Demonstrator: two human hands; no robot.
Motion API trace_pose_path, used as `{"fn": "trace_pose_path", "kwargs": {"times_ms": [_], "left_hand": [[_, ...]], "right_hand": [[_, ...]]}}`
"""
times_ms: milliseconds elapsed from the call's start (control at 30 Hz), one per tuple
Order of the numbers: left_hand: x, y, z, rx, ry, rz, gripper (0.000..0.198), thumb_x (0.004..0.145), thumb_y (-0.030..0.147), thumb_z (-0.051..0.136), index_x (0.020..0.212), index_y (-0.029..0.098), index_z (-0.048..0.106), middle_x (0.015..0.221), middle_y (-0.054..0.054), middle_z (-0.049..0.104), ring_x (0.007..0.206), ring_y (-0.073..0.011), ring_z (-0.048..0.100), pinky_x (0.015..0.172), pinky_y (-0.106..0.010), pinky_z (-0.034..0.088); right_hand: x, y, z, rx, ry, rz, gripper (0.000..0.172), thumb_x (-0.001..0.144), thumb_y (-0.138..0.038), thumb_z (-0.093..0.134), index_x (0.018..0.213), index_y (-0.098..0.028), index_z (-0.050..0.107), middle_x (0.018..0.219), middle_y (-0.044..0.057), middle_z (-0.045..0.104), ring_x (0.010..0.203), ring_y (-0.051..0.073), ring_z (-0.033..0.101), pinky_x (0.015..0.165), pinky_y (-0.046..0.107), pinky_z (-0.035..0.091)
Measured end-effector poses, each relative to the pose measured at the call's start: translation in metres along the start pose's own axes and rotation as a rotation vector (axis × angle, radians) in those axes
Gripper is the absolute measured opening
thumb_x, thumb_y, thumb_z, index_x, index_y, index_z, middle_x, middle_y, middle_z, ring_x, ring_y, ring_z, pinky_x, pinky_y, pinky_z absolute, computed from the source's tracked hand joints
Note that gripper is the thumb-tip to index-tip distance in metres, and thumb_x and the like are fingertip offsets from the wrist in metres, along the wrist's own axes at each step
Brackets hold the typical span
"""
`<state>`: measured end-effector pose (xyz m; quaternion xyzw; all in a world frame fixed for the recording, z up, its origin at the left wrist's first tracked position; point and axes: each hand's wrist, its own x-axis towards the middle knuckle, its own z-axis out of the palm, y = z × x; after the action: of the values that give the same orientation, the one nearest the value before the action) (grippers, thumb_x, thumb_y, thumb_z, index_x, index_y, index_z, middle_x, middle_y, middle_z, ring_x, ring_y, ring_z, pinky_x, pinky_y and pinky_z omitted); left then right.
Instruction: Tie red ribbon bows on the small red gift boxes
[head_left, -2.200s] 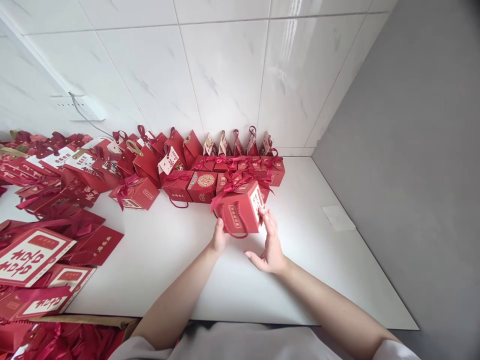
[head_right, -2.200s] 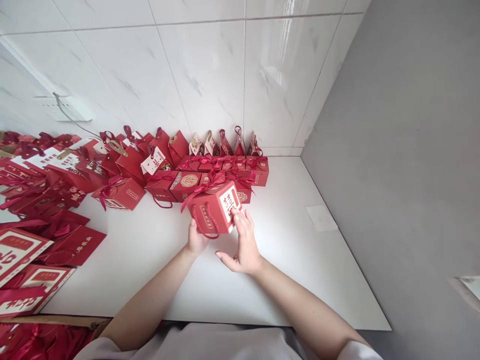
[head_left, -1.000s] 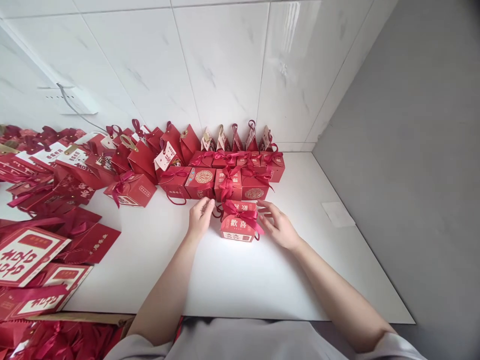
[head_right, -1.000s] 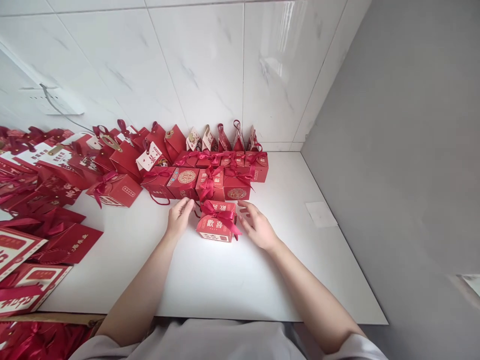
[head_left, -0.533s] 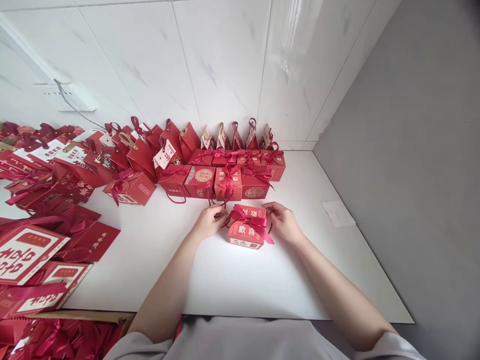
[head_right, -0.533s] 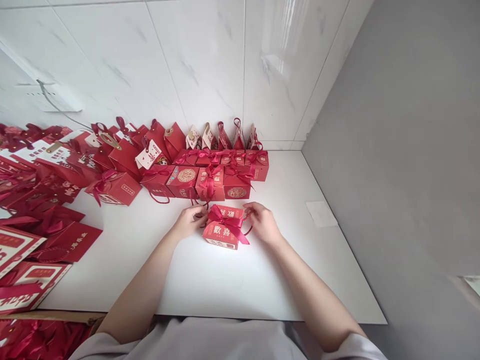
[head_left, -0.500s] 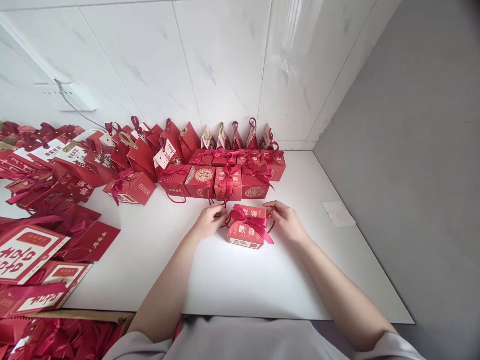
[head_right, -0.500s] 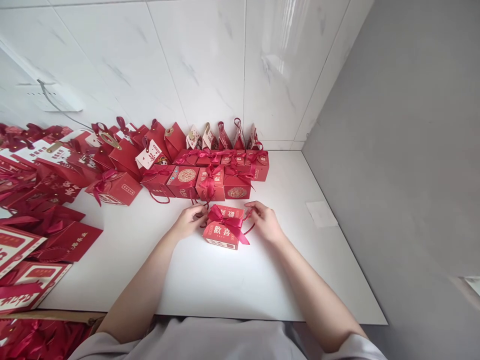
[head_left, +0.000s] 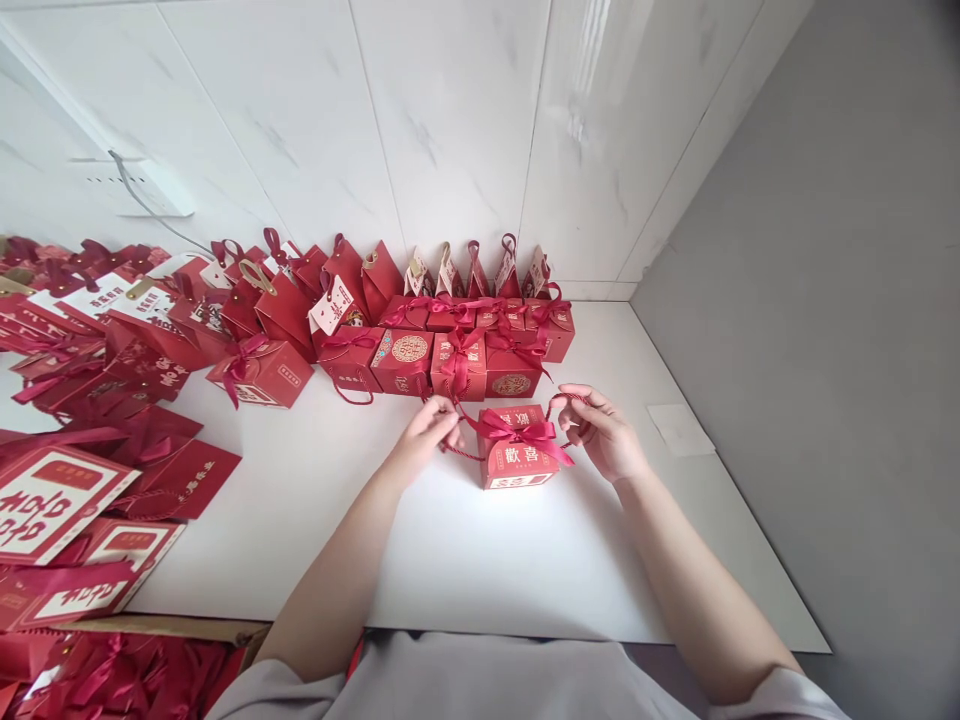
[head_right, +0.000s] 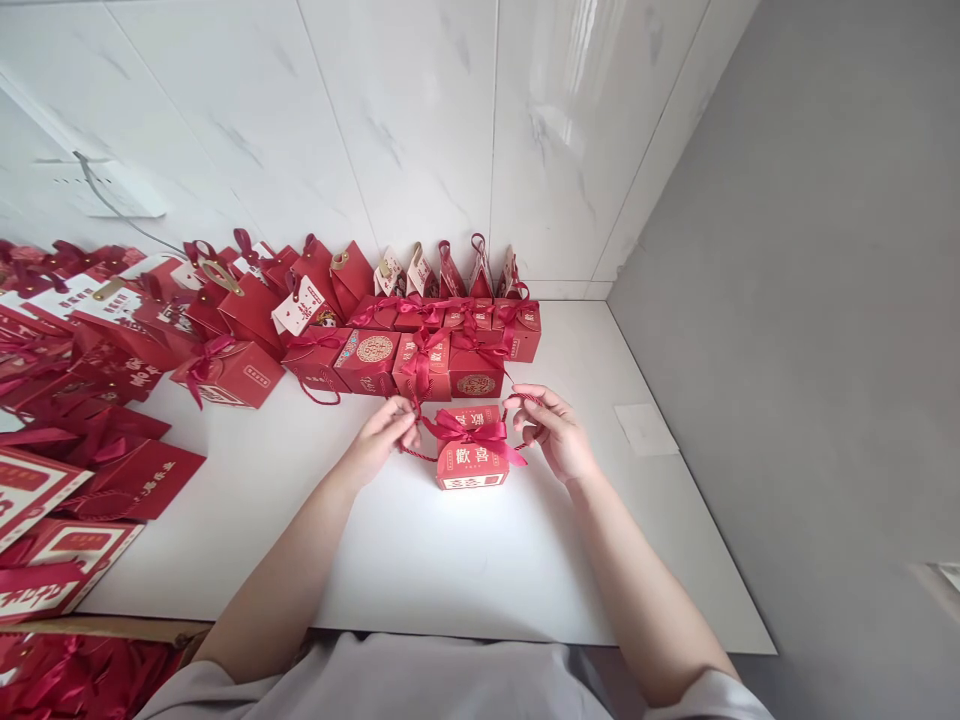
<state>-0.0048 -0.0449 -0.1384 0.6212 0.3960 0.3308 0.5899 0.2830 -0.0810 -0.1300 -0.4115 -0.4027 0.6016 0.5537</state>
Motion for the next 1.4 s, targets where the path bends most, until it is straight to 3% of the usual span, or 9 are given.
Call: {"fn": "trace_pose_path", "kwargs": {"times_ms": [233,567,700,900,1000,1067,1200,1300,1400], "left_hand": [[-0.012,0.031,-0.026,-0.77,0.268,-0.012,0.025,0.078,0.022,0.072,0.098,0.019,0.058,0.056,0.009,0.034,0.046,-0.0043,0.04,0.048,-0.014,0.043],[-0.017,0.042,-0.042,-0.903,0.483,0.093,0.025,0.074,0.003,0.058,0.093,0.018,0.062,0.071,0.004,0.057,0.046,0.0007,0.049,0.054,-0.007,0.052],[-0.018,0.041,-0.048,-0.737,0.45,0.084,0.022,0.072,0.007,0.066,0.089,0.019,0.059,0.071,0.004,0.06,0.047,-0.0007,0.051,0.054,-0.009,0.052],[-0.027,0.038,-0.06,0.008,0.182,-0.247,0.027,0.079,0.035,0.073,0.101,0.022,0.067,0.088,-0.004,0.071,0.072,-0.0166,0.069,0.061,-0.024,0.057],[-0.028,0.037,-0.054,0.215,0.12,-0.252,0.041,0.076,0.045,0.074,0.111,0.022,0.072,0.116,-0.012,0.071,0.106,-0.028,0.067,0.079,-0.033,0.058],[-0.026,0.034,-0.047,0.266,0.069,-0.2,0.05,0.072,0.044,0.079,0.116,0.023,0.071,0.127,-0.012,0.067,0.118,-0.0319,0.061,0.095,-0.04,0.053],[-0.02,0.023,-0.032,0.272,-0.036,-0.11,0.058,0.069,0.04,0.08,0.124,0.024,0.068,0.132,-0.011,0.065,0.125,-0.0346,0.057,0.106,-0.048,0.045],[-0.016,0.014,-0.03,0.29,0.017,-0.117,0.043,0.075,0.032,0.073,0.116,0.023,0.072,0.122,-0.01,0.07,0.114,-0.0327,0.064,0.101,-0.047,0.048],[-0.017,0.015,-0.035,0.377,0.244,-0.067,0.037,0.077,0.016,0.061,0.111,0.022,0.073,0.116,-0.008,0.071,0.108,-0.0282,0.066,0.099,-0.044,0.049]], "right_hand": [[-0.005,-0.015,-0.016,-0.041,0.109,-0.108,0.022,0.086,-0.039,0.059,0.104,-0.029,0.063,0.1,0.005,0.065,0.06,0.015,0.049,0.037,0.023,0.029],[-0.015,-0.031,-0.021,-0.151,0.142,-0.191,0.042,0.093,-0.052,0.031,0.117,-0.033,0.059,0.12,0.009,0.061,0.074,0.022,0.055,0.055,0.038,0.052],[-0.013,-0.03,-0.022,-0.064,0.17,-0.141,0.039,0.093,-0.05,0.034,0.113,-0.029,0.061,0.119,0.009,0.063,0.071,0.02,0.056,0.053,0.035,0.054],[-0.008,-0.024,-0.029,-0.221,0.018,0.185,0.042,0.091,-0.048,0.055,0.125,-0.024,0.057,0.116,0.012,0.066,0.085,0.023,0.066,0.052,0.031,0.057],[-0.007,-0.014,-0.031,-0.575,-0.034,0.074,0.052,0.089,-0.053,0.061,0.134,-0.028,0.052,0.14,0.013,0.055,0.127,0.032,0.055,0.087,0.045,0.059],[-0.007,-0.003,-0.029,-0.763,-0.163,-0.068,0.076,0.081,-0.052,0.072,0.147,-0.032,0.039,0.156,0.01,0.037,0.144,0.034,0.036,0.11,0.055,0.043],[-0.003,0.018,-0.014,-0.83,-0.367,-0.21,0.117,0.072,-0.047,0.082,0.158,-0.032,0.005,0.164,0.013,0.019,0.149,0.033,0.025,0.118,0.056,0.03],[-0.006,0.023,0.001,-0.791,-0.4,-0.205,0.107,0.077,-0.051,0.076,0.158,-0.03,0.009,0.159,0.014,0.031,0.142,0.032,0.037,0.11,0.052,0.041],[-0.012,0.017,0.009,-0.661,-0.421,-0.181,0.077,0.095,-0.054,0.052,0.157,-0.027,0.015,0.125,0.012,0.064,0.112,0.026,0.063,0.095,0.046,0.052]]}}
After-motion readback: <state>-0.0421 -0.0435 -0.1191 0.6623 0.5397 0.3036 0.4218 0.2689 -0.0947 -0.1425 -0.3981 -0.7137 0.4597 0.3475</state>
